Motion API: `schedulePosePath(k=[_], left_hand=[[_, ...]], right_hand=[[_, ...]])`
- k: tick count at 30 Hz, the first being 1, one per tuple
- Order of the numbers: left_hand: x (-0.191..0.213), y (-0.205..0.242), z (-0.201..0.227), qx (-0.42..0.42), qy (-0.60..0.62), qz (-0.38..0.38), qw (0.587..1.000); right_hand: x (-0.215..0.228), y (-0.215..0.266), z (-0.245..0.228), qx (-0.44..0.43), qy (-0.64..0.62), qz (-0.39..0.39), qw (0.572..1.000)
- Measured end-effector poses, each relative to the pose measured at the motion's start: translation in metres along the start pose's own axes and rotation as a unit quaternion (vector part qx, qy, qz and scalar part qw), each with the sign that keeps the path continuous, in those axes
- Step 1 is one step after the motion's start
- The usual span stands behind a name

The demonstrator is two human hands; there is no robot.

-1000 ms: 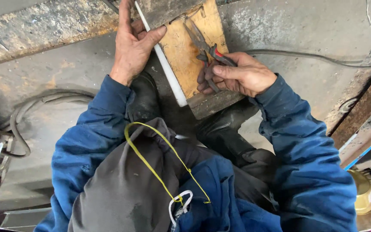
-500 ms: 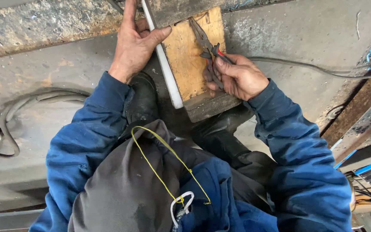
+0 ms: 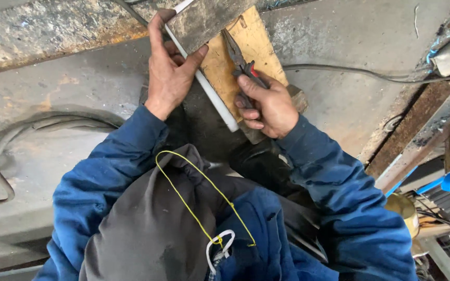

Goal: The person sits on the floor holding a wooden block with a white plastic strip attached. They cut and bend wire with pliers, fit the wire to the block, and file or scrape the wood and plastic surfaces while repeatedly repositioning the assembly on their lap.

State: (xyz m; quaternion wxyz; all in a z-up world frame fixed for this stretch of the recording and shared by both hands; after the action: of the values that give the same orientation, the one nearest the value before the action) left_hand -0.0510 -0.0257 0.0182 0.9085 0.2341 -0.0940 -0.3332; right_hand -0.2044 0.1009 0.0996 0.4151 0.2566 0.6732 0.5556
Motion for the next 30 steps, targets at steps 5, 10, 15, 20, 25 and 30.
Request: schedulePosePath(k=[5,10,15,20,25,30], left_hand=[[-0.005,0.010,0.008,0.028,-0.059,0.039,0.997],[-0.020,0.038,0.025,-0.027,-0.023,0.023,0.999],[-0.023,0.046,0.029,-0.066,-0.033,-0.005,0.997],[-0.010,0.039,0.017,-0.051,-0.024,-0.019,0.998],[0.005,0.024,-0.011,-0.069,0.001,-0.014,0.998],[0.012,0.007,-0.046,-0.030,0.053,-0.043,0.997]], right_hand=[[-0.008,-0.012,0.036,0.025,-0.009,0.030,0.999],[-0.025,-0.004,0.052,0.098,-0.045,0.137,0.985],[-0.047,-0.002,0.058,0.155,-0.087,0.182,0.967],[-0.041,-0.009,0.067,0.189,-0.063,0.203,0.959],[-0.041,0.013,0.056,0.178,0.044,0.145,0.972],[-0.014,0.017,0.047,0.149,0.057,0.154,0.975]])
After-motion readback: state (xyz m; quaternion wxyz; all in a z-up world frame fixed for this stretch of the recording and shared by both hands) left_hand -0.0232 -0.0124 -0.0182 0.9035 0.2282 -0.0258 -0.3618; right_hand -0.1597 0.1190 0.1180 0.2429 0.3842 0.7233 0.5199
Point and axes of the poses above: each hand's wrist, its own y-axis away from the middle knuckle, its own x-axis out of the back of the hand, z = x × y, the point moved 6 cm from there along -y, towards the middle knuckle, and after that the axes turned 6 degrees about -y, right-handed, at the moved point
